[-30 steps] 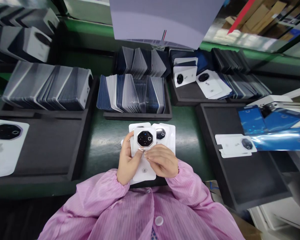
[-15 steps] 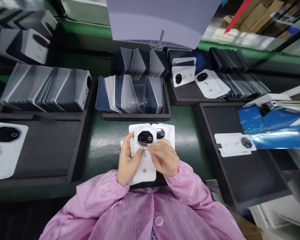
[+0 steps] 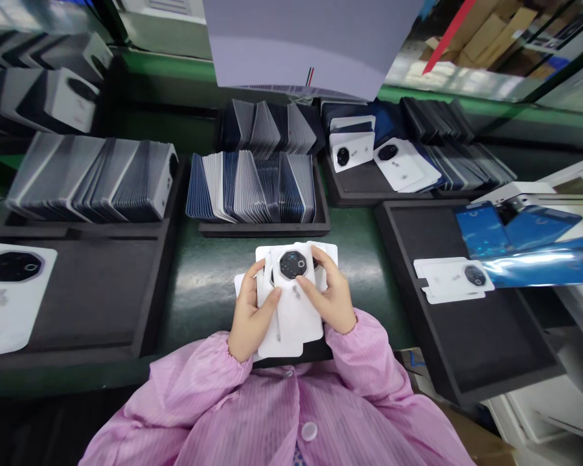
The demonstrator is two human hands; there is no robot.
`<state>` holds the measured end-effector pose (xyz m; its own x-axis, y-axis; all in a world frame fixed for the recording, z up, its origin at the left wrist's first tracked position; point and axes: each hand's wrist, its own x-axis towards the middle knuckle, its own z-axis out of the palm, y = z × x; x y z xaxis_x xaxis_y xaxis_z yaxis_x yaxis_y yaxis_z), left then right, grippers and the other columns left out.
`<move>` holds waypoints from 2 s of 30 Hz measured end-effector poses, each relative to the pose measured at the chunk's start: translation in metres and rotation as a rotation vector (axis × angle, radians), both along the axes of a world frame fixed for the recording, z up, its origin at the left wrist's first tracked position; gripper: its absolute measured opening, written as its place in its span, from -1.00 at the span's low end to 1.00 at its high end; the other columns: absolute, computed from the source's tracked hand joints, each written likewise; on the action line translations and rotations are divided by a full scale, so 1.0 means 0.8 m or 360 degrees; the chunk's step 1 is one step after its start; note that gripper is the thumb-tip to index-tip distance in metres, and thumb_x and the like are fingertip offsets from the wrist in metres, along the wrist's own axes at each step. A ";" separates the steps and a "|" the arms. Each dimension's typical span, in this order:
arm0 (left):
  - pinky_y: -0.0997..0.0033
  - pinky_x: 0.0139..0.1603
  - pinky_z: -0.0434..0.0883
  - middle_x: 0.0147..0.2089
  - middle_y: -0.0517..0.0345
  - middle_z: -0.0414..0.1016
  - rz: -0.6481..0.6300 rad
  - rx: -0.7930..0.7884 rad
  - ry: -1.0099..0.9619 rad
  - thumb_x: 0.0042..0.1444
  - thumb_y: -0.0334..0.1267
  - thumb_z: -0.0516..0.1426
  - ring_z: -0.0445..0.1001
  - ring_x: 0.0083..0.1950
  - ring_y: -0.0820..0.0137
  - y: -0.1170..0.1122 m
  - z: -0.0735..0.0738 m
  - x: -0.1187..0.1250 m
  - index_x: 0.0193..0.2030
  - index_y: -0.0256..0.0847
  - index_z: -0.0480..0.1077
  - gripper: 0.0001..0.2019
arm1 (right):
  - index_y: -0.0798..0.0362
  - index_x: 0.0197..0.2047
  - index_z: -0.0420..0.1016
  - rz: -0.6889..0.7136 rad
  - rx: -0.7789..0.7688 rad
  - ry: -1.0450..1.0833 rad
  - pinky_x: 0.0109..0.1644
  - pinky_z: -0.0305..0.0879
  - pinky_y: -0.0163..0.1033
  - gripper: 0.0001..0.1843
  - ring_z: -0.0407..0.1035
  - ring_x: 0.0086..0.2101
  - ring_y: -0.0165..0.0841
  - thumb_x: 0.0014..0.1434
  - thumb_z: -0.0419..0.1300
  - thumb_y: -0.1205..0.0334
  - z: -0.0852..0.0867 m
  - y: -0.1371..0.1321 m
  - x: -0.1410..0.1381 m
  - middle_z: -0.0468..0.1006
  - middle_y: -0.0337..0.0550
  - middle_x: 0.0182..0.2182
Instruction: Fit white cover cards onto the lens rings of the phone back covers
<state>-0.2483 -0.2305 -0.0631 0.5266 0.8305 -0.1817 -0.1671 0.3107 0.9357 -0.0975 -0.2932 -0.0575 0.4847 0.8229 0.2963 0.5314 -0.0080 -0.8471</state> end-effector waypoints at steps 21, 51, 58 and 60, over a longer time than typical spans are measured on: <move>0.32 -0.15 0.52 0.06 0.08 0.50 0.0120 -0.0160 0.0558 0.04 -0.15 0.25 0.53 -0.03 0.25 -0.001 0.026 -0.010 0.29 0.08 0.13 -0.34 | 0.06 -0.24 0.43 -0.0445 -0.0449 -0.0570 -0.22 0.36 -0.18 -0.82 0.38 -0.43 -0.31 0.16 0.21 0.13 -0.011 0.000 -0.004 0.41 -0.24 -0.56; 0.22 0.08 0.41 0.09 -0.03 0.44 0.0075 0.0258 0.0106 0.14 -0.23 0.18 0.49 0.04 0.26 -0.008 -0.003 -0.001 0.37 -0.04 -0.08 -0.28 | 0.00 -0.32 0.44 0.0129 0.0502 -0.0607 -0.01 0.35 0.01 -0.85 0.40 -0.06 -0.21 0.09 0.25 0.45 0.002 0.000 -0.023 0.56 -0.14 -0.23; 0.33 -0.06 0.43 -0.13 0.10 0.52 0.0114 0.0096 0.0099 0.08 -0.22 0.22 0.53 -0.18 0.35 0.005 0.005 -0.002 0.37 -0.08 -0.05 -0.25 | 0.07 -0.15 0.41 0.0492 0.0746 -0.0650 -0.17 0.48 -0.14 -0.74 0.54 -0.24 -0.34 0.11 0.18 0.54 -0.006 0.002 -0.029 0.65 -0.10 -0.32; 0.33 -0.04 0.42 -0.13 0.11 0.52 0.0108 0.0084 0.0080 0.09 -0.24 0.21 0.52 -0.18 0.37 0.005 0.003 -0.003 0.37 -0.06 -0.05 -0.25 | 0.09 -0.14 0.41 0.0507 0.0738 -0.0676 -0.16 0.48 -0.13 -0.72 0.55 -0.23 -0.32 0.10 0.19 0.56 -0.005 0.003 -0.029 0.65 -0.06 -0.33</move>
<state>-0.2509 -0.2267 -0.0606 0.4601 0.8731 -0.1615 -0.1385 0.2502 0.9582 -0.1209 -0.2909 -0.0618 0.0058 0.6489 0.7609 0.7333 0.5146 -0.4443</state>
